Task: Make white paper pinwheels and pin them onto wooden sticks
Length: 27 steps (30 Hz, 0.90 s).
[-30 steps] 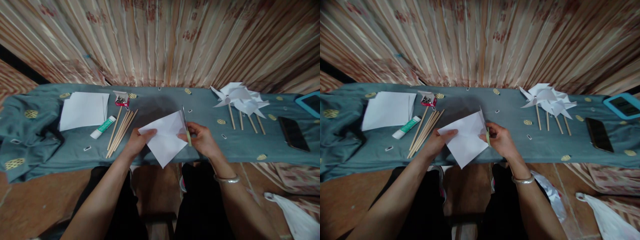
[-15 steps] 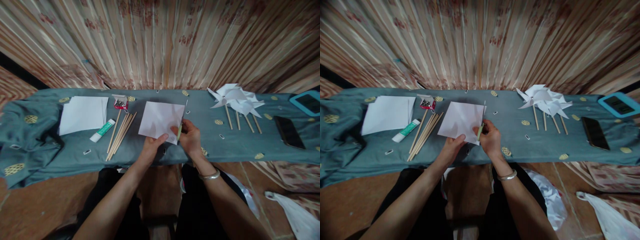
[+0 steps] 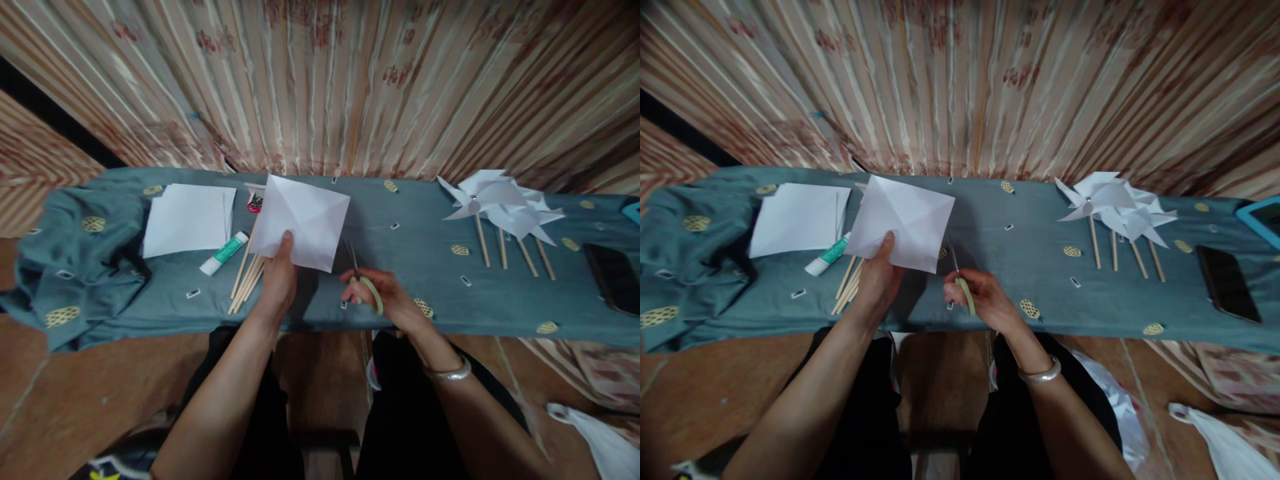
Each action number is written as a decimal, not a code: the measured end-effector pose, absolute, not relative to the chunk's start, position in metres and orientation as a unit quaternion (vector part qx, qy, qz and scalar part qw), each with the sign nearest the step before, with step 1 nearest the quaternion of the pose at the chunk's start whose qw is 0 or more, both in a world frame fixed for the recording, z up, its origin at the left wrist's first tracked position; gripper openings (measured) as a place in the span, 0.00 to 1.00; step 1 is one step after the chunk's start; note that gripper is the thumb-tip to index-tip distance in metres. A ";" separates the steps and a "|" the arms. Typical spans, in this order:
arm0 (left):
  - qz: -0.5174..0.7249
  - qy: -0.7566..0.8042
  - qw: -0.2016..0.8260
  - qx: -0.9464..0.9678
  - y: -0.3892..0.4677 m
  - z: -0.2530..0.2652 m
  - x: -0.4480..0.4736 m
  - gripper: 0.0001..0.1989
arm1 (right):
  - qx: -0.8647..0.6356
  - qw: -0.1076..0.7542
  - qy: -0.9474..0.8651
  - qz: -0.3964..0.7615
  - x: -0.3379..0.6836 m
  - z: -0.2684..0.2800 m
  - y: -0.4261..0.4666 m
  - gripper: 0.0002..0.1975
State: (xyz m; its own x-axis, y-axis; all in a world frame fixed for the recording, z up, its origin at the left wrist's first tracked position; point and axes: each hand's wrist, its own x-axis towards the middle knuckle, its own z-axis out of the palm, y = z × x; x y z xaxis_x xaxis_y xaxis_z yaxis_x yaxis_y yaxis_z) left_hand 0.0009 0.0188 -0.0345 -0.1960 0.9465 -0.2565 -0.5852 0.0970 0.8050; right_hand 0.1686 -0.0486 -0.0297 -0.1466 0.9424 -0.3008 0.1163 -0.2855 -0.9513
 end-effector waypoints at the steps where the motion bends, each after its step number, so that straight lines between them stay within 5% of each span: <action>1: 0.647 0.432 0.593 0.208 0.021 -0.033 -0.002 0.21 | -0.538 0.329 -0.493 0.599 0.169 -0.028 -0.052 0.26; 8: 0.659 0.423 0.588 0.203 0.024 -0.029 -0.005 0.23 | -0.512 0.211 -0.478 0.682 0.168 -0.023 -0.066 0.26; 27: 0.620 0.454 0.598 0.228 0.019 -0.043 0.004 0.22 | -0.513 0.255 -0.484 0.661 0.169 -0.032 -0.062 0.24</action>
